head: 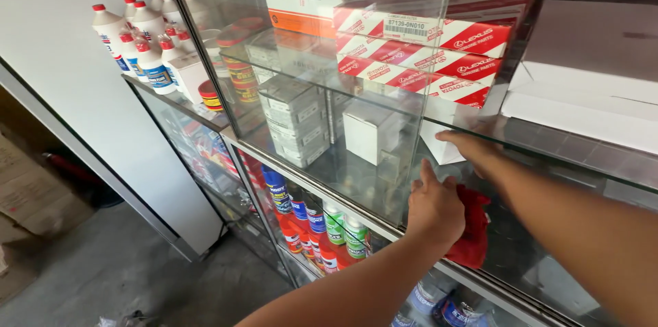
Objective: The person repeatedly picks up small white boxes from a glass display cabinet, wipes them with a red cloth, and places them into a cardboard box on the floor. The person also wipes the glass shelf with the cloth between handling boxes.
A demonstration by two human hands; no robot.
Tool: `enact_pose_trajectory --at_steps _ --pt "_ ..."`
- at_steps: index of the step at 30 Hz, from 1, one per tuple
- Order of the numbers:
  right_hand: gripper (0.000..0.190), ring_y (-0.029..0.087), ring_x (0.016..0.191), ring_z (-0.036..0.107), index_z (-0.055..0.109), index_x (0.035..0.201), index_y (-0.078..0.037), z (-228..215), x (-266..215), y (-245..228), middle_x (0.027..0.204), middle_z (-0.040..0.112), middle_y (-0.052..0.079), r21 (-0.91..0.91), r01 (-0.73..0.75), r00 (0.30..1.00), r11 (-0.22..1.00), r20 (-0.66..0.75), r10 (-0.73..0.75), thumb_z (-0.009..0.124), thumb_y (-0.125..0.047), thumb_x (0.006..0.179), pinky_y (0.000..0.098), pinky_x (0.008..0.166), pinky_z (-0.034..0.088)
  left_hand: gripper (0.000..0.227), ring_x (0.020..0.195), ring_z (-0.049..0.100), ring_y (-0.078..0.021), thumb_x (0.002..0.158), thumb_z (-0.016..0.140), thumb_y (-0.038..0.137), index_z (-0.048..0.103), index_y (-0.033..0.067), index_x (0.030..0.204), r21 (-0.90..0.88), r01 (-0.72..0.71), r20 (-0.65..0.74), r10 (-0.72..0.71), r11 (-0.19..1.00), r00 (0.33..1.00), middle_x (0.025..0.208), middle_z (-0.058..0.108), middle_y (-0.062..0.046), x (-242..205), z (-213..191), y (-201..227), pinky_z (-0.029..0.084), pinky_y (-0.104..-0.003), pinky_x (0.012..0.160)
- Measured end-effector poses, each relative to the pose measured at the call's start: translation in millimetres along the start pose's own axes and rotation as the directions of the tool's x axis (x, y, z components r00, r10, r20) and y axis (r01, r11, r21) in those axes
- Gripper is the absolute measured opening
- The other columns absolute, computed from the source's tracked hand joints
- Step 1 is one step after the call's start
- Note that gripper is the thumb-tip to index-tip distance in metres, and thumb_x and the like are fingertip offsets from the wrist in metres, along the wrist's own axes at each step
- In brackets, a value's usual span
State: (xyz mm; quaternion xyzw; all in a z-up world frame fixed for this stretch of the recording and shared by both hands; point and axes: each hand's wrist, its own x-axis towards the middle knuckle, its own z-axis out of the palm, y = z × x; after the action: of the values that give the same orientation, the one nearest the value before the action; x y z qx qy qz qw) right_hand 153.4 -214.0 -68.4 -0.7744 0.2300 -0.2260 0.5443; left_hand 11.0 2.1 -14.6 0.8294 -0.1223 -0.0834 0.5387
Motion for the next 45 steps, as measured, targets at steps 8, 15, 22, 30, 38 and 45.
enact_pose_trajectory --at_steps 8,15,22,30,38,45 --pt "0.058 0.022 0.091 0.066 0.07 0.105 -0.002 -42.4 -81.7 -39.4 0.099 0.069 0.012 -0.266 0.005 0.998 0.964 0.062 0.012 0.096 -0.035 0.065 0.0366 0.079 0.052 0.089 0.123 0.056 -0.0465 0.095 0.058 0.028 0.003 0.0112 0.163 0.012 -0.014 -0.015 0.015 1.0 1.0 0.148 0.041 -0.028 -13.2 -19.4 18.3 0.048 -0.049 0.102" --pt "0.089 0.029 0.11 0.067 0.047 0.132 0.003 -82.9 -142.1 -41.4 0.125 0.063 0.019 -0.239 0.019 0.997 0.971 0.071 -0.002 0.095 -0.022 0.06 0.0401 0.086 0.06 0.108 0.12 0.061 -0.0447 0.082 0.067 0.034 0.001 0.0096 0.163 0.048 -0.023 -0.03 0.025 0.999 0.999 0.148 0.044 -0.029 -17.9 -28.2 33.4 0.05 -0.048 0.102" --pt "0.102 0.023 0.131 0.056 0.033 0.148 -0.01 -109.7 -166.7 -16.3 0.143 0.056 0.011 -0.139 0.025 0.978 0.99 0.207 0.005 0.09 -0.022 0.064 0.0409 0.103 0.052 0.111 0.128 0.054 -0.0446 0.079 0.072 0.034 0.002 0.0092 0.161 0.077 -0.08 -0.057 0.084 0.994 0.995 0.157 0.035 -0.025 -9.7 -25.0 27.0 0.047 -0.047 0.105" --pt "0.11 0.025 0.133 0.057 0.033 0.151 -0.012 -126.6 -208.8 -22.5 0.142 0.059 0.012 -0.192 0.007 0.985 0.981 0.171 0.026 0.093 -0.019 0.059 0.0417 0.109 0.047 0.089 0.121 0.066 -0.037 0.077 0.07 0.034 0.035 0.0159 0.156 0.029 -0.02 0.11 0.017 0.999 0.994 0.128 0.067 -0.022 -20.4 -29.1 29.4 0.052 -0.039 0.102" --pt "0.103 0.025 0.136 0.057 0.044 0.143 -0.007 -154.3 -240.9 -57.7 0.14 0.062 0.011 -0.251 0.009 0.985 0.968 0.167 0.034 0.098 -0.022 0.056 0.0412 0.109 0.048 0.062 0.108 0.073 -0.0298 0.079 0.066 0.03 0.059 0.0226 0.14 -0.057 -0.129 0.101 0.134 0.99 0.986 0.114 0.076 -0.014 -56.2 -47.7 46.8 0.055 -0.037 0.094" --pt "0.122 0.024 0.141 0.05 0.031 0.153 -0.014 -178.4 -276.6 -70.8 0.149 0.055 0.009 -0.251 -0.075 0.962 0.965 0.238 0.137 0.098 -0.023 0.052 0.0413 0.116 0.038 0.043 0.098 0.075 -0.0243 0.082 0.059 0.023 0.074 0.0219 0.123 -0.128 -0.041 0.202 0.067 0.991 0.977 0.107 0.078 -0.01 -62.9 -65.6 42.2 0.058 -0.034 0.088"
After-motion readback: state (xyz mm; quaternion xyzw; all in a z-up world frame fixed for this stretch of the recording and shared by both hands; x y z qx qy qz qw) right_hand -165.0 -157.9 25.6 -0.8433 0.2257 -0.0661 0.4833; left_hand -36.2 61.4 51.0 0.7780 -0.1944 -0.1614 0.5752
